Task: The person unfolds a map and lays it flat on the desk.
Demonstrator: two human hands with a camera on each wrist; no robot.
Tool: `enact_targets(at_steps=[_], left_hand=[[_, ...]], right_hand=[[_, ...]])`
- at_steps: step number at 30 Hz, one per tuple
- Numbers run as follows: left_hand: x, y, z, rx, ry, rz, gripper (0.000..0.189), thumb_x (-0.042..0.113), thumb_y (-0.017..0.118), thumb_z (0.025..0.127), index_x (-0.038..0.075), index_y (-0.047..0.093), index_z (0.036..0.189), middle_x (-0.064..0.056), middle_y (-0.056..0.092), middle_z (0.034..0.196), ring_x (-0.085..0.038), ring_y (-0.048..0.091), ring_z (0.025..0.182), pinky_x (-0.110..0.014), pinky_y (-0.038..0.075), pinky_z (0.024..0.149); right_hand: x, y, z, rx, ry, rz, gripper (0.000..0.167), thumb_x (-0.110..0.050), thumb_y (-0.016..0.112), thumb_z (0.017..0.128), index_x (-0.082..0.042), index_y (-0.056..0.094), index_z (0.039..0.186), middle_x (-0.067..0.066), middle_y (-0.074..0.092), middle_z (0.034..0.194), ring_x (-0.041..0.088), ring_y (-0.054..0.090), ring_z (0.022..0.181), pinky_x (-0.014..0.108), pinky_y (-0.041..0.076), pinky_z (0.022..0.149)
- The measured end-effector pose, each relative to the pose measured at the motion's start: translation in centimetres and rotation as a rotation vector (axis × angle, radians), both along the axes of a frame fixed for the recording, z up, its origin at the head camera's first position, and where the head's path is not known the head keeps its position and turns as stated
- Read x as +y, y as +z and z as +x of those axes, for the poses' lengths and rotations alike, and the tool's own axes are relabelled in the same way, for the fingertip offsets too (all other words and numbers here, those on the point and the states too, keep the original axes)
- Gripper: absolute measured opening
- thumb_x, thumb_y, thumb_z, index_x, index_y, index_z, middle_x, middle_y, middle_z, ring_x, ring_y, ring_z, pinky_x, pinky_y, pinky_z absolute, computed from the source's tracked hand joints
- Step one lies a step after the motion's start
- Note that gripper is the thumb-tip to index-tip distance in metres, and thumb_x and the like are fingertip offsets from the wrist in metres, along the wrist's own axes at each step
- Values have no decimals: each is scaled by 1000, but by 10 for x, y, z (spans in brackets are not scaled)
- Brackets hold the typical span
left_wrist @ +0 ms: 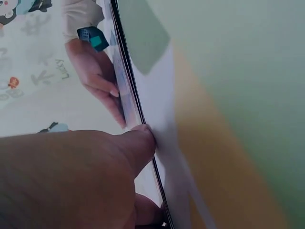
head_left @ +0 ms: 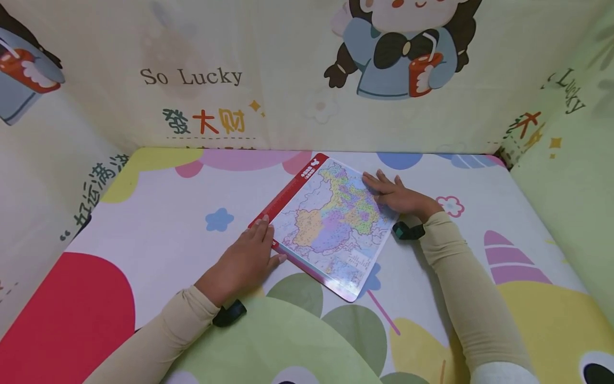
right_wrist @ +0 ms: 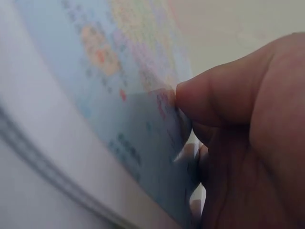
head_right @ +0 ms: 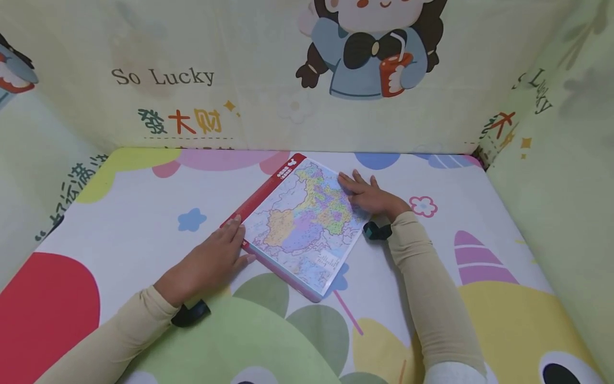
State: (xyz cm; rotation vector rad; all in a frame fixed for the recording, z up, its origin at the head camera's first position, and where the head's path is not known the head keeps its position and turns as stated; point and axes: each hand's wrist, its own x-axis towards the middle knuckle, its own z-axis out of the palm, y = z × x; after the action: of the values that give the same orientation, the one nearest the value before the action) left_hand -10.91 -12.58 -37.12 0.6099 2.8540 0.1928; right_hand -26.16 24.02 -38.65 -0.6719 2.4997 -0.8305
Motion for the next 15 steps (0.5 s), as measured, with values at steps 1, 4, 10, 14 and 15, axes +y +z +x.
enact_targets(at_steps=[1,4,10,14,15], left_hand=[[1,0,1,3,-5,-11,80,43,59,95,-11,29,147,-27,24,154,-42,20,142,-53,26,111],[2,0,3,1,-12,-33,81,43,60,95,-10,29,147,-27,25,154,-42,21,142,-53,27,111],[-1,6,3,-12,-42,-70,81,45,61,93,-10,32,146,-26,28,153,-42,22,142,-53,19,114],[-5,13,-3,-24,-93,-73,76,45,59,94,-8,38,144,-25,33,151,-39,26,141,-54,18,114],[-7,13,-6,-13,-119,-67,74,45,58,95,-8,40,143,-25,36,149,-38,28,141,-54,18,114]], right_hand=[[1,0,0,-14,-11,-17,59,-11,38,103,-11,12,156,5,2,162,26,-18,145,50,-24,108],[3,-1,1,-40,-30,-50,59,-11,39,102,-12,14,156,3,4,162,25,-18,145,50,-24,108],[-2,1,2,-47,-73,-52,60,-16,43,102,-14,17,156,5,3,162,27,-19,144,52,-24,107],[-2,0,1,-44,-169,-29,63,-24,47,101,-18,19,156,8,-1,162,35,-24,141,58,-21,107],[-1,0,1,-35,-197,-21,63,-26,48,101,-18,19,156,9,-1,162,35,-23,142,58,-19,108]])
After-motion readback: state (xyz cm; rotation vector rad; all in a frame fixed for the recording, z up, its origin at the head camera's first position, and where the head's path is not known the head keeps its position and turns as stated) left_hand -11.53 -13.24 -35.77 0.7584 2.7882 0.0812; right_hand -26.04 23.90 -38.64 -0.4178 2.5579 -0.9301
